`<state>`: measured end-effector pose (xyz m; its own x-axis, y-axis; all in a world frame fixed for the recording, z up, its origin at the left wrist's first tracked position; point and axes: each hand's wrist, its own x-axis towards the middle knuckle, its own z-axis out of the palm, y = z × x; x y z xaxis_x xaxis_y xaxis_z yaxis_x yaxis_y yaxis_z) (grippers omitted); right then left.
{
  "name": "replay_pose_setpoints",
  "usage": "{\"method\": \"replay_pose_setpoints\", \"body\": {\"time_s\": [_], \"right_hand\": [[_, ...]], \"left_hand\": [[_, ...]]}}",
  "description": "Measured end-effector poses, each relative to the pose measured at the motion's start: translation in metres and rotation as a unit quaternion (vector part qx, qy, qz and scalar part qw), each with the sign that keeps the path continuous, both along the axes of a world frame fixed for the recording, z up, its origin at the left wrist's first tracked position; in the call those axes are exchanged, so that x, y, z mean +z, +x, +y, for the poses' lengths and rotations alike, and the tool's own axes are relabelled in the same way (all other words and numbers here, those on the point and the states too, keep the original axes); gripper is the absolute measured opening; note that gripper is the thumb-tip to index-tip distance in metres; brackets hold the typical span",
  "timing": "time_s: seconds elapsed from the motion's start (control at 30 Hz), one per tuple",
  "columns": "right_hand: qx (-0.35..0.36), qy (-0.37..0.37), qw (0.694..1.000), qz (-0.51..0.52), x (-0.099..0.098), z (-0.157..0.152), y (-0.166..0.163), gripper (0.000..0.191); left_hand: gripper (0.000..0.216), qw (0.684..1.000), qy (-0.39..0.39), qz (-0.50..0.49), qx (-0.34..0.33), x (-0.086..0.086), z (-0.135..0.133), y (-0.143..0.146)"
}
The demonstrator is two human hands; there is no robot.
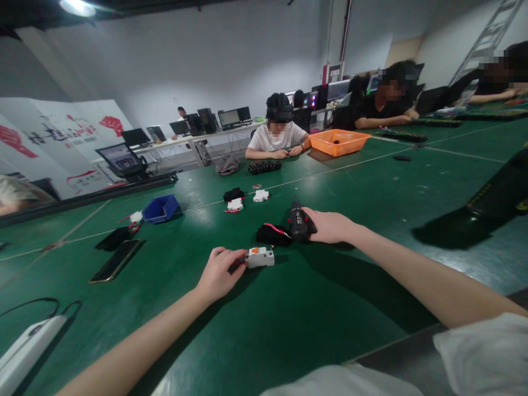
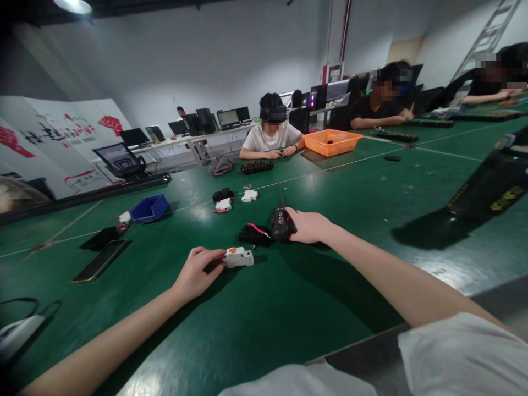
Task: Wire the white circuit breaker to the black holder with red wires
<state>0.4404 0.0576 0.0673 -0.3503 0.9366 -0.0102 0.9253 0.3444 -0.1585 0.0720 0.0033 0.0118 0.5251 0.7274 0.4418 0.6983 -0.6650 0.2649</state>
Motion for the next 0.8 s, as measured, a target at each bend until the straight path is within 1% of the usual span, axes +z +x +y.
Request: {"method": "replay_pose_setpoints", "body": {"time_s": [0.1,0.33,0.43,0.8], "right_hand": [[-0.004,-0.009,1.0,0.014,0.002,0.0,0.001,0.085],[-0.004,0.038,0.999,-0.015,-0.007,-0.004,0.0,0.077],[-0.004,0.05,0.998,-0.031,-0.01,-0.006,-0.001,0.077],[0.004,0.056,0.997,-0.044,-0.012,-0.005,0.001,0.079]], "left_hand": [[0.024,1.0,0.015,0.001,0.013,-0.002,0.002,-0.002],[0.024,0.999,0.028,-0.001,0.037,-0.006,0.008,-0.005],[0.023,0.999,0.029,-0.003,0.037,-0.006,0.008,-0.005],[0.022,0.999,0.018,-0.007,0.03,-0.007,0.012,-0.007]]}}
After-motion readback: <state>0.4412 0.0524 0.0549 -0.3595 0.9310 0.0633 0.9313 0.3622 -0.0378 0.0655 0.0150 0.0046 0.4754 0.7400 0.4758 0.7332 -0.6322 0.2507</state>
